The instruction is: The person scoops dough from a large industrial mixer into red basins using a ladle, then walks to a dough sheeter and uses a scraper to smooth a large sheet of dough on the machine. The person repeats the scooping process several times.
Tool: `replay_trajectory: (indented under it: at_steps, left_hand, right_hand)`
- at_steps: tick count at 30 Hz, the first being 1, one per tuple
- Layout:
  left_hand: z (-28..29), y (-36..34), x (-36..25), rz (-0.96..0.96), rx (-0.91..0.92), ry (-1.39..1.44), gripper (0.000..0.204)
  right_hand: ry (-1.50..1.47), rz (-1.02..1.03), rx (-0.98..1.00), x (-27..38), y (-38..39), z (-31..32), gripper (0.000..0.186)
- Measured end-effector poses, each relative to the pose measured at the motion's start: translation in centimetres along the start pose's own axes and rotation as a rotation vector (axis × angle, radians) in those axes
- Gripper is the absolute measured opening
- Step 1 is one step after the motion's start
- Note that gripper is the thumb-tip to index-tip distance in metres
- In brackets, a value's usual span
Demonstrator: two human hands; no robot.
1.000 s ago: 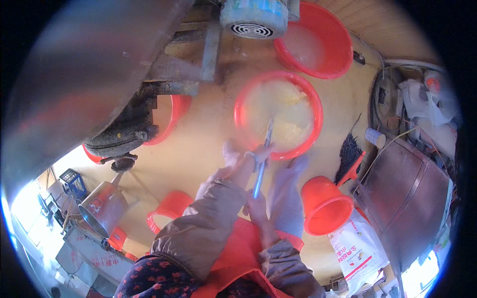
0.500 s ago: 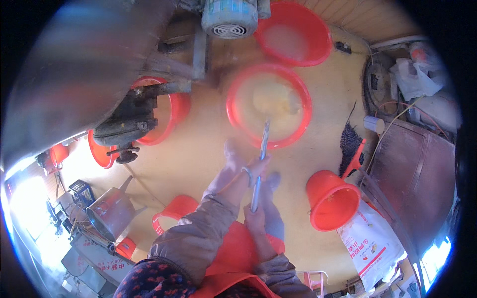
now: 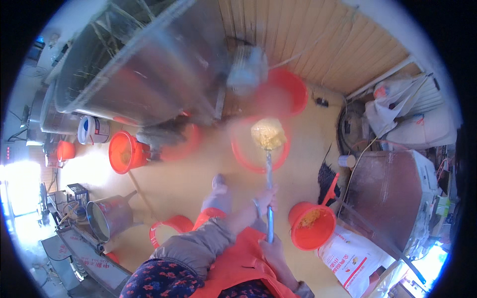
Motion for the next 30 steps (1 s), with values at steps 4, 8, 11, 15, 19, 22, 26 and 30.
replay_trajectory:
  at_steps: [4,8,11,15,19,22,26,30]
  left_hand:
    - [-10.7,10.3,-2.9,-0.077,0.131,0.043,0.034]
    - [-20.7,21.1,-8.2,-0.12,0.376,0.115,0.029]
    - [-26.4,27.5,-14.1,-0.256,0.535,0.052,0.031]
    - [-30.3,32.2,-24.7,-0.515,0.71,0.019,0.034]
    - [-27.9,31.2,-34.1,-0.829,0.262,-0.002,0.035]
    - [-23.8,30.0,-38.9,-0.931,0.211,-0.043,0.035]
    - [-22.6,28.2,-41.2,-0.777,0.418,0.212,0.033]
    - [-21.2,28.2,-41.2,-0.801,0.351,0.111,0.029]
  right_hand:
    - [0.134,-0.035,-0.088,7.4,11.2,0.7,0.019]
    - [0.015,0.056,-0.046,18.0,22.1,-1.0,0.019]
    - [0.049,0.185,-0.06,26.0,26.2,-3.2,0.019]
    - [0.259,0.345,-0.184,35.0,26.6,-5.2,0.021]
    - [1.073,0.633,-0.76,45.1,19.6,-9.9,0.022]
    - [0.953,0.721,-0.85,50.0,13.6,-13.3,0.03]
    - [1.268,0.66,-1.028,52.3,12.1,-16.7,0.029]
    - [1.186,0.678,-1.001,51.5,11.6,-17.2,0.029]
Point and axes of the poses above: each hand's wrist, its own y-axis away from the middle knuckle, its own z-axis out of the back of the hand, x = y × z, the point moved 7 cm from there along -y, towards the middle knuckle, and after that the axes turned 9 degrees about x, right-handed, at the moved point
